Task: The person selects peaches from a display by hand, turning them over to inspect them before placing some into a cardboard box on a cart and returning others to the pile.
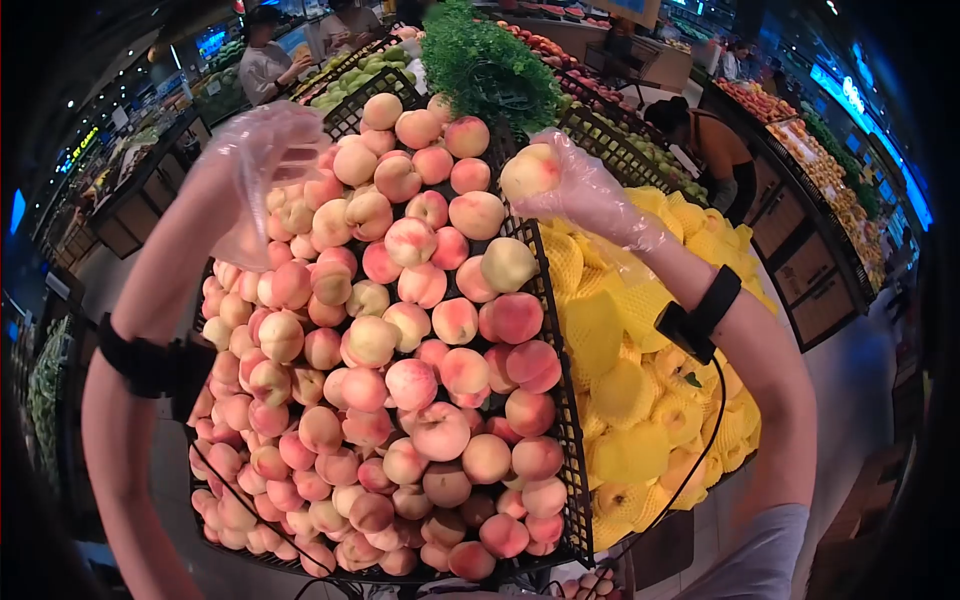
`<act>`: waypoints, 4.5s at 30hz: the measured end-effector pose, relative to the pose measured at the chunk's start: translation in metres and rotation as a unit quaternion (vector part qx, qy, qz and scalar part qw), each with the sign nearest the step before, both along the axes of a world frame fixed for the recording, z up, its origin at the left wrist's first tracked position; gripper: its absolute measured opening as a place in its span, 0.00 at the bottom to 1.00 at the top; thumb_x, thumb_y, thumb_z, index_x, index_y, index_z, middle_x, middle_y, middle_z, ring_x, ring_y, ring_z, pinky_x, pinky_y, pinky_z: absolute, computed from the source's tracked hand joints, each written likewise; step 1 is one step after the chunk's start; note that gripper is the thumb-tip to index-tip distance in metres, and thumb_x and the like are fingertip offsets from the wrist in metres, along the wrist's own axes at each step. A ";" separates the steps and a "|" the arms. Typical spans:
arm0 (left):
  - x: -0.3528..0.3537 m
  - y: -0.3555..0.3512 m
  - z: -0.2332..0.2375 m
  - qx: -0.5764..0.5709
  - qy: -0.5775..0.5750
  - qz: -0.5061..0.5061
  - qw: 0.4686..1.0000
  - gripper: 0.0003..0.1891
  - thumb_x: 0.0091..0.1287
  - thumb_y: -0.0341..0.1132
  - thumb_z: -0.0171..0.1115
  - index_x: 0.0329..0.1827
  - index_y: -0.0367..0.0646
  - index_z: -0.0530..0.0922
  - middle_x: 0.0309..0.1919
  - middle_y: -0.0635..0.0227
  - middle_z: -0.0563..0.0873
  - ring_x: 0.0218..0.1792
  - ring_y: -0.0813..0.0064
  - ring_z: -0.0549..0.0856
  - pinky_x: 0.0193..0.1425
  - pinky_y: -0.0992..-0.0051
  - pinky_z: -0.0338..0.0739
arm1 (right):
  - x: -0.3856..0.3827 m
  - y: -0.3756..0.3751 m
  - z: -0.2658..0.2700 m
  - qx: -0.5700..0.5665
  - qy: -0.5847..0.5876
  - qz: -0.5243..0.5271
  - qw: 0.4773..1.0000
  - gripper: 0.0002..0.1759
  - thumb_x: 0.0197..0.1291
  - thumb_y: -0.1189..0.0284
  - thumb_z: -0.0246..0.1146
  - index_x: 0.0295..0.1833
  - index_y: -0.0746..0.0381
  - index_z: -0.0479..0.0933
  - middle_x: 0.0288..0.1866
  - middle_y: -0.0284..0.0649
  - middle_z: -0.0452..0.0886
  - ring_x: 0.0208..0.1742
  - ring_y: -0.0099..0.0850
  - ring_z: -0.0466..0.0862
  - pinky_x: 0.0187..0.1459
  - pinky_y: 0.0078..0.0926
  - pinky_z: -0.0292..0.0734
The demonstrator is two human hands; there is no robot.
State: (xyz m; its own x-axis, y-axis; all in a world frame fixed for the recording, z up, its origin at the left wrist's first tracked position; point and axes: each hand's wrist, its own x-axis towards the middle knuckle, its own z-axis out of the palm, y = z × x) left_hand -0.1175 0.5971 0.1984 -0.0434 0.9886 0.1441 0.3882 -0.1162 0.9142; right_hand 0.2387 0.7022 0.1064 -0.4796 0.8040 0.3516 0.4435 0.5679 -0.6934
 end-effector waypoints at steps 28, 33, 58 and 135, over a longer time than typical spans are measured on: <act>0.092 0.037 -0.119 0.099 0.451 -0.076 0.884 0.16 0.65 0.43 0.67 0.53 0.48 0.84 0.43 0.59 0.89 0.46 0.57 0.88 0.50 0.59 0.82 | 0.000 -0.083 -0.024 -0.048 -0.027 0.195 0.979 0.16 0.57 0.76 0.72 0.44 0.57 0.72 0.37 0.30 0.73 0.37 0.20 0.74 0.33 0.23 0.72; 0.104 0.033 -0.136 0.046 0.429 -0.203 0.879 0.15 0.61 0.38 0.68 0.50 0.46 0.84 0.42 0.57 0.88 0.44 0.53 0.87 0.48 0.58 0.82 | -0.019 -0.088 -0.056 -0.195 0.081 0.227 0.951 0.06 0.69 0.71 0.56 0.36 0.56 0.71 0.30 0.26 0.71 0.28 0.20 0.69 0.29 0.21 0.67; 0.062 -0.027 -0.167 -0.026 0.189 -0.181 0.965 0.40 0.54 0.38 0.75 0.72 0.42 0.68 0.63 0.59 0.78 0.63 0.60 0.78 0.66 0.62 0.73 | -0.017 -0.083 -0.069 -0.050 -0.020 0.205 0.977 0.30 0.46 0.80 0.71 0.58 0.60 0.73 0.44 0.35 0.77 0.48 0.32 0.79 0.53 0.32 0.76; 0.088 -0.216 -0.071 0.156 0.123 -0.133 0.971 0.49 0.54 0.36 0.82 0.77 0.43 0.60 0.70 0.62 0.70 0.70 0.67 0.72 0.75 0.65 0.68 | -0.042 -0.242 0.039 -0.300 0.156 0.320 0.885 0.37 0.70 0.68 0.63 0.80 0.64 0.58 0.74 0.43 0.70 0.72 0.32 0.74 0.71 0.31 0.72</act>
State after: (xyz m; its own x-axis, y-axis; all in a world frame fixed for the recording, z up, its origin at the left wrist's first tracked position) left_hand -0.0296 0.3810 0.1277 0.2820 0.8667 0.4114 0.5090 -0.4986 0.7017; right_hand 0.1964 0.4601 0.1456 -0.8589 0.4901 0.1489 -0.1025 0.1204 -0.9874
